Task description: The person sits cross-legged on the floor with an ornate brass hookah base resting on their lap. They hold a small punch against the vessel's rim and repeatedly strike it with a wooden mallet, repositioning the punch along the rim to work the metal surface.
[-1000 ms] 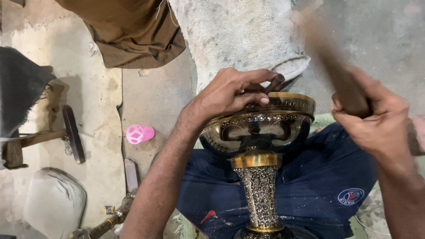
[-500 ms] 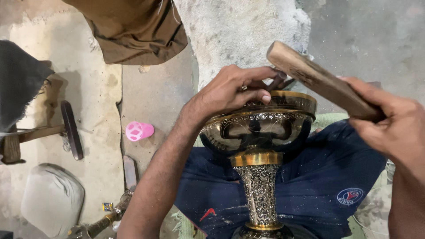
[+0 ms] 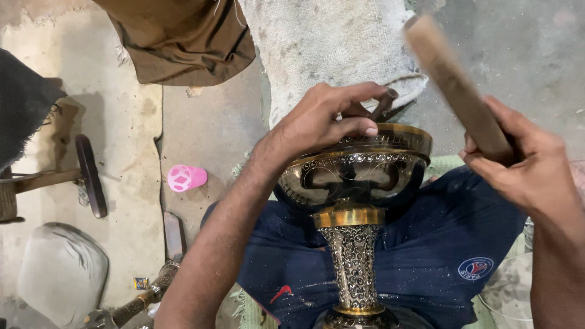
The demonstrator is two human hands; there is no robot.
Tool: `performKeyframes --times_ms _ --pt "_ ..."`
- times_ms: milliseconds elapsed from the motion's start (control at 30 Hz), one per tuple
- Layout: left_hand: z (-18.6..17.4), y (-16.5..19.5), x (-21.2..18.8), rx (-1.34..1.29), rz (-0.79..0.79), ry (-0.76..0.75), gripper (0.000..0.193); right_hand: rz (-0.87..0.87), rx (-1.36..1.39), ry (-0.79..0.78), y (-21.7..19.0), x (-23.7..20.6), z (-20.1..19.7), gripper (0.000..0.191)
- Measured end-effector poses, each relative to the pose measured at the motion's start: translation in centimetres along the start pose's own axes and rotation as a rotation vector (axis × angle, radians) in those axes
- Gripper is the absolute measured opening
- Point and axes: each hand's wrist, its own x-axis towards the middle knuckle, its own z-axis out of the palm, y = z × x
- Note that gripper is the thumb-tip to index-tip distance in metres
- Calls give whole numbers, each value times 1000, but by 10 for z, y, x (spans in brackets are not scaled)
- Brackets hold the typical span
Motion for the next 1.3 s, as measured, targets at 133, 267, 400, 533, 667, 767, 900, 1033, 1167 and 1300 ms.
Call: performKeyframes --times_ms 133,267,400,533,667,767,900,1033,1167,1300 --pt "2 7 -1 86 -39 -8 49 10 127 35 -1 -4 6 77" --pt "6 10 0 96 -29 45 48 91 515 122 2 -6 9 72" --pt "7 8 2 100 -70 11 47 -98 287 -42 7 -4 7 76" --pt "5 8 1 97 -8 33 46 -53 230 -10 4 -8 8 75" --pt "3 10 3 98 -62 -12 45 -7 336 82 -2 -9 8 66" --pt "2 11 3 93 -50 -1 46 -45 116 -33 -4 -7 8 73" --pt "2 9 4 113 -60 -39 46 7 310 87 -3 -7 7 53" --pt "2 3 5 112 23 -6 49 2 354 64 -1 -7 4 54" --pt "3 -4 5 116 39 -38 46 -11 200 78 1 -6 1 62" --pt "4 -10 4 93 49 -42 48 0 238 76 5 -10 1 55"
